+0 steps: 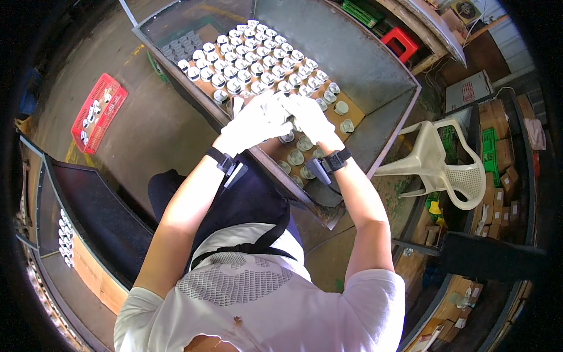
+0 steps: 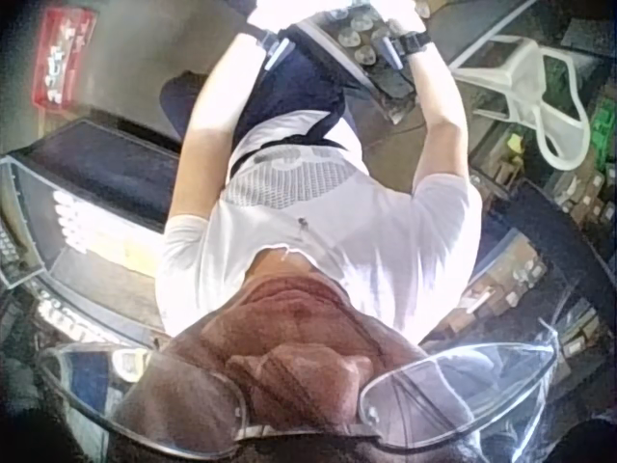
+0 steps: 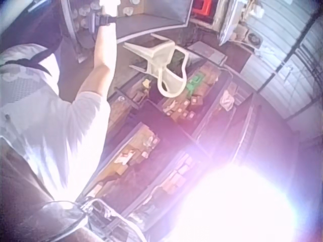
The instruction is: The recorder is inspecting metal cylindrical components in a large bin and marking them with a marker.
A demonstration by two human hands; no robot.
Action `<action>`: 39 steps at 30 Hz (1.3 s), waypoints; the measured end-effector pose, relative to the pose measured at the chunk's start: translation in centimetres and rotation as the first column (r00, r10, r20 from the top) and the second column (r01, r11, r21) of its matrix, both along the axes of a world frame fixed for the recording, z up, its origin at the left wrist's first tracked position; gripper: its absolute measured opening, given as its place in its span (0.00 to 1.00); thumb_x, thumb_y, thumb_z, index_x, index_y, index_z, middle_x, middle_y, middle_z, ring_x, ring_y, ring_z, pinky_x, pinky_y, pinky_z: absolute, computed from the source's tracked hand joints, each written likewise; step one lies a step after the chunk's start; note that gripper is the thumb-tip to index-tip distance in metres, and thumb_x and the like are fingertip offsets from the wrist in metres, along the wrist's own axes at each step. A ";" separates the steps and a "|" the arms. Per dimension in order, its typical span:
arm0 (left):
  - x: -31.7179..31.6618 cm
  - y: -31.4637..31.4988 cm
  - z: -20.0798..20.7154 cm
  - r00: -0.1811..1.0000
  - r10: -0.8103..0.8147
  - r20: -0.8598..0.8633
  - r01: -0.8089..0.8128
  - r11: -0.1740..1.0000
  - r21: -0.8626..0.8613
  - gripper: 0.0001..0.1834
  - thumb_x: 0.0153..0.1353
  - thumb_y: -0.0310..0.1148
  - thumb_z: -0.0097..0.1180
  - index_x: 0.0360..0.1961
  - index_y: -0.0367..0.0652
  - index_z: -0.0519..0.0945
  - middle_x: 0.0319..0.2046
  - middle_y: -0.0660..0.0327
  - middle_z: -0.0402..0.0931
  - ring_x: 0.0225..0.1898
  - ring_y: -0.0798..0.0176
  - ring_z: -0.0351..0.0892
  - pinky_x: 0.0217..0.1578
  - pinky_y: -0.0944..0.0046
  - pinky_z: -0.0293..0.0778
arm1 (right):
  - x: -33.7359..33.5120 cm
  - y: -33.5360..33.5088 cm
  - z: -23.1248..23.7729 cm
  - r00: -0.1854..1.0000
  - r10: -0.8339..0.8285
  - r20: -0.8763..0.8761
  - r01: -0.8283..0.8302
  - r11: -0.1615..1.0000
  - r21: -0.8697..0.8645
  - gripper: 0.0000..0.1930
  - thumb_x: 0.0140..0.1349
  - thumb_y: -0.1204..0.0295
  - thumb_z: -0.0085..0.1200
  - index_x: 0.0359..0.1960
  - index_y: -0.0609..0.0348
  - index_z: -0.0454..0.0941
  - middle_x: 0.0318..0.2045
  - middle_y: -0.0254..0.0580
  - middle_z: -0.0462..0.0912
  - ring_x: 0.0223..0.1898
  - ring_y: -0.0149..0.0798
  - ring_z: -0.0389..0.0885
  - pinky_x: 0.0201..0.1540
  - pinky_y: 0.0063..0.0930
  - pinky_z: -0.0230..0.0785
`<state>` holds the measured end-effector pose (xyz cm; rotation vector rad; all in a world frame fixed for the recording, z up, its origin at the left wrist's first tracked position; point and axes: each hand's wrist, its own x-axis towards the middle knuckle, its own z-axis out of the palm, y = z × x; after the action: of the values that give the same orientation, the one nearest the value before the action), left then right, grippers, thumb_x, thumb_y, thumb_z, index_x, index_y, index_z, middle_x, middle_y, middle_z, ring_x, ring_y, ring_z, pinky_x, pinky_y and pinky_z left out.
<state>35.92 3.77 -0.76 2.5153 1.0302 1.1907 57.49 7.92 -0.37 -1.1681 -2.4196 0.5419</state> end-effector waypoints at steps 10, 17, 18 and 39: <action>0.1 0.6 -1.3 0.886 0.175 0.429 0.173 0.735 -0.656 0.48 0.51 0.42 0.76 0.67 0.36 0.62 0.59 0.53 0.74 0.61 0.58 0.73 0.62 0.60 0.69 | 0.5 -0.3 2.2 0.676 -0.457 -0.578 0.027 0.800 -0.600 0.19 0.73 0.65 0.47 0.57 0.64 0.80 0.49 0.38 0.84 0.47 0.31 0.80 0.51 0.27 0.72; -0.2 0.8 -0.8 0.948 0.161 0.273 0.049 0.775 -0.630 0.36 0.66 0.53 0.57 0.70 0.50 0.64 0.65 0.64 0.71 0.70 0.62 0.62 0.73 0.51 0.47 | 1.3 -0.6 1.7 0.649 -0.487 -0.585 0.067 0.802 -0.594 0.20 0.72 0.60 0.49 0.53 0.66 0.81 0.39 0.40 0.87 0.31 0.28 0.79 0.31 0.19 0.71; -0.6 0.9 -1.2 0.964 0.192 0.184 -0.045 0.799 -0.599 0.33 0.69 0.53 0.53 0.70 0.53 0.64 0.66 0.67 0.71 0.72 0.63 0.60 0.74 0.49 0.44 | 0.9 -0.9 2.1 0.668 -0.472 -0.575 0.066 0.808 -0.586 0.20 0.72 0.60 0.50 0.53 0.65 0.81 0.39 0.40 0.86 0.29 0.28 0.79 0.31 0.19 0.70; -23.1 -3.2 2.5 0.768 0.592 -0.246 -0.639 0.739 -0.215 0.20 0.74 0.46 0.49 0.63 0.60 0.75 0.49 0.65 0.82 0.60 0.60 0.72 0.70 0.50 0.56 | -4.3 -4.0 8.9 0.919 -0.169 -0.355 -0.005 0.898 -0.441 0.17 0.72 0.63 0.52 0.53 0.62 0.83 0.42 0.35 0.85 0.41 0.28 0.78 0.45 0.25 0.70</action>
<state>12.81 0.60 1.73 2.1105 2.0367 0.8617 53.18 3.94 8.57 -1.1881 -1.9496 1.2104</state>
